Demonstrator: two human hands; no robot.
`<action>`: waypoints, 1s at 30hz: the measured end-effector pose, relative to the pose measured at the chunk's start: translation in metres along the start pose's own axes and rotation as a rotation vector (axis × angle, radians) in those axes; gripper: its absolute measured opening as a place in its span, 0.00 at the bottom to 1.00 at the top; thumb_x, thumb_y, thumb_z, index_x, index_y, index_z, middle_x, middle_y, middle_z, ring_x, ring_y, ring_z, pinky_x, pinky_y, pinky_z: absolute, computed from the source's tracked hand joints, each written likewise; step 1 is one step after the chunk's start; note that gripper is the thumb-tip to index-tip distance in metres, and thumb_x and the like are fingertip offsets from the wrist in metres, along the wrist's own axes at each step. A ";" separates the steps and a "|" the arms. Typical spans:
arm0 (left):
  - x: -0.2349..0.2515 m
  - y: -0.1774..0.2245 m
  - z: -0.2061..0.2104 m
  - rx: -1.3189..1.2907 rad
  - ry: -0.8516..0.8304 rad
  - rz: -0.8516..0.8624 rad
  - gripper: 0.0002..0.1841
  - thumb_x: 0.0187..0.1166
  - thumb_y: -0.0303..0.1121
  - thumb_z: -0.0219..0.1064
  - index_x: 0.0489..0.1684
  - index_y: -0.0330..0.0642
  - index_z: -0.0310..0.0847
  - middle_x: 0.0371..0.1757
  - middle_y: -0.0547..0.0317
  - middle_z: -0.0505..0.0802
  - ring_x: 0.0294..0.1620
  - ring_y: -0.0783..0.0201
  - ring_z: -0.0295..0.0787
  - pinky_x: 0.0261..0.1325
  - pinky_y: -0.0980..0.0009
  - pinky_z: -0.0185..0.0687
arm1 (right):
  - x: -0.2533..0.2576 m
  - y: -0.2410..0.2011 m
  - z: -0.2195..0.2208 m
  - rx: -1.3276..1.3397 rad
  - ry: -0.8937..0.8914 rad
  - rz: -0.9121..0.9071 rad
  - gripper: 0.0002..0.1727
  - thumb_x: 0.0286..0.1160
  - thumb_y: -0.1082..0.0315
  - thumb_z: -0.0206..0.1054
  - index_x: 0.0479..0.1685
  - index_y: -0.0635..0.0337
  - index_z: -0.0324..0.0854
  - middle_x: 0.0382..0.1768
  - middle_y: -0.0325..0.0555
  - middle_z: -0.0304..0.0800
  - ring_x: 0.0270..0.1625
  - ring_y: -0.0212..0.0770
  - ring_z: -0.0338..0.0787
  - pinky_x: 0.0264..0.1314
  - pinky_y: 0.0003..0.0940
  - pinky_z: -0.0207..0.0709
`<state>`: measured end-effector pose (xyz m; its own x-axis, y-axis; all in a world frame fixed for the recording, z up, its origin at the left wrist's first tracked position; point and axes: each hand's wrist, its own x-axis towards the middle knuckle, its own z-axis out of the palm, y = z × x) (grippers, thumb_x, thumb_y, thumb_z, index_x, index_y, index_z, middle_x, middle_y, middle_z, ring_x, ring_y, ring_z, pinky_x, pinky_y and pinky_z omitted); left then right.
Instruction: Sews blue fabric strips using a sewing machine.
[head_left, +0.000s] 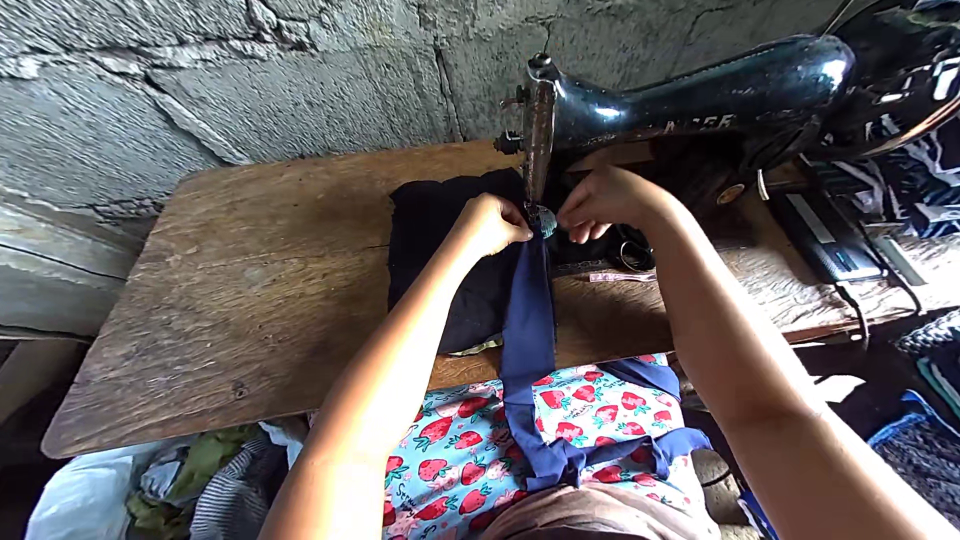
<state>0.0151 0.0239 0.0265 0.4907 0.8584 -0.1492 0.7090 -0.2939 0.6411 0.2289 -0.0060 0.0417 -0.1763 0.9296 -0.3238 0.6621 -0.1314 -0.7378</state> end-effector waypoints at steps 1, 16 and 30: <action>0.000 0.000 0.000 0.001 0.007 -0.001 0.09 0.75 0.35 0.78 0.42 0.38 0.93 0.43 0.50 0.95 0.48 0.57 0.91 0.59 0.51 0.82 | 0.002 0.002 0.008 0.038 0.038 -0.019 0.10 0.83 0.68 0.68 0.48 0.66 0.91 0.27 0.46 0.93 0.25 0.35 0.90 0.33 0.33 0.86; 0.005 -0.002 0.008 0.106 0.121 -0.038 0.10 0.78 0.37 0.72 0.46 0.41 0.93 0.46 0.48 0.96 0.52 0.49 0.92 0.58 0.43 0.82 | 0.018 -0.003 0.031 0.079 0.187 0.115 0.12 0.77 0.62 0.75 0.39 0.64 0.89 0.20 0.40 0.90 0.18 0.28 0.85 0.24 0.25 0.80; 0.009 -0.004 0.011 0.095 0.147 -0.063 0.12 0.79 0.40 0.71 0.47 0.42 0.93 0.47 0.48 0.96 0.54 0.47 0.92 0.58 0.38 0.80 | 0.029 -0.017 0.005 0.949 0.490 -0.105 0.12 0.89 0.77 0.48 0.37 0.56 0.72 0.22 0.33 0.76 0.21 0.26 0.76 0.30 0.21 0.77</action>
<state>0.0223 0.0279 0.0147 0.3699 0.9264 -0.0707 0.7841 -0.2704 0.5587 0.2090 0.0214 0.0416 0.2519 0.9609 -0.1150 -0.2131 -0.0608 -0.9751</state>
